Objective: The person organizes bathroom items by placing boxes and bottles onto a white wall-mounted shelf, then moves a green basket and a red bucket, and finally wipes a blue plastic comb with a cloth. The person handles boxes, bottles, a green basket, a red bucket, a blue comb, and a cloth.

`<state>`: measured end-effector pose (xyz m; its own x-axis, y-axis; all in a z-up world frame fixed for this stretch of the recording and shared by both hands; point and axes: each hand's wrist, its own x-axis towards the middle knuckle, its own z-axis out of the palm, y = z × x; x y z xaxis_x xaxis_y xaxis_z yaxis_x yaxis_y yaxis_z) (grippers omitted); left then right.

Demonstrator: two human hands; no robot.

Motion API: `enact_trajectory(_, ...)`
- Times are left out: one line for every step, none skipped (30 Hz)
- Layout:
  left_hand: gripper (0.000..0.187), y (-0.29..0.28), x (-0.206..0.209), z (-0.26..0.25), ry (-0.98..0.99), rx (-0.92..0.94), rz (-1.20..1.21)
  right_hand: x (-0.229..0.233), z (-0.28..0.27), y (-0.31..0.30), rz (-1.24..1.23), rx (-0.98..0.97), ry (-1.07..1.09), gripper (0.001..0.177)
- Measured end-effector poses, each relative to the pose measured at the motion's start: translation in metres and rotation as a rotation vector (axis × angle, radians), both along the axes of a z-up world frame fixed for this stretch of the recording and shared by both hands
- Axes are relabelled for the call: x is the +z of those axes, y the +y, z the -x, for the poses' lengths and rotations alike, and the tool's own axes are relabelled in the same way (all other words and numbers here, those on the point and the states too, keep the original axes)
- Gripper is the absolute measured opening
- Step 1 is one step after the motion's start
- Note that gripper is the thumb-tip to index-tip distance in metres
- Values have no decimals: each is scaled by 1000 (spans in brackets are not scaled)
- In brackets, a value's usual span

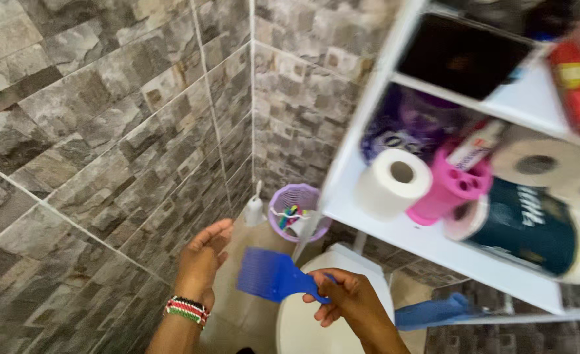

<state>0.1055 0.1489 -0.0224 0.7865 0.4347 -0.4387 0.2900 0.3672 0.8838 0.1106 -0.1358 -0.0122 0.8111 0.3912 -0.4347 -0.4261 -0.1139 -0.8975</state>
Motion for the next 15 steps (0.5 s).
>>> enact_trajectory(42,16,0,-8,16,18,-15,-6,-7,18,16,-17,1,43)
enact_trajectory(40,29,1,-17,56,-9,-29,-11,-15,35,33,-39,2,40)
enact_trajectory(37,42,2,-24,97,-36,-42,-16,-23,51,50,-60,3,37)
enact_trajectory(35,53,4,-33,135,-64,-54,-20,-32,66,151,-71,-93,33)
enact_trajectory(34,64,6,-41,109,-84,-31,-23,-42,80,252,-81,-189,31)
enact_trajectory(33,73,8,-49,80,-103,-4,-26,-56,92,357,-89,-288,31)
enact_trajectory(33,81,11,-57,51,-122,24,-29,-72,104,407,-109,-363,27)
enact_trajectory(33,88,12,-65,43,-128,45,-33,-89,116,459,-129,-441,24)
enact_trajectory(32,95,14,-72,35,-134,67,-36,-106,126,511,-148,-518,24)
enact_trajectory(32,101,16,-79,25,-138,89,-40,-125,134,486,-187,-554,23)
enact_trajectory(32,106,17,-84,55,-136,95,-44,-142,141,460,-226,-590,22)
enact_trajectory(31,110,17,-89,80,-133,100,-48,-161,150,430,-253,-529,21)
enact_trajectory(31,114,16,-94,106,-130,106,-53,-180,157,399,-279,-468,21)
enact_trajectory(30,117,13,-98,111,-133,123,-59,-194,161,369,-305,-406,22)
enact_trajectory(29,120,10,-101,117,-137,140,-66,-205,161,474,-274,-440,23)
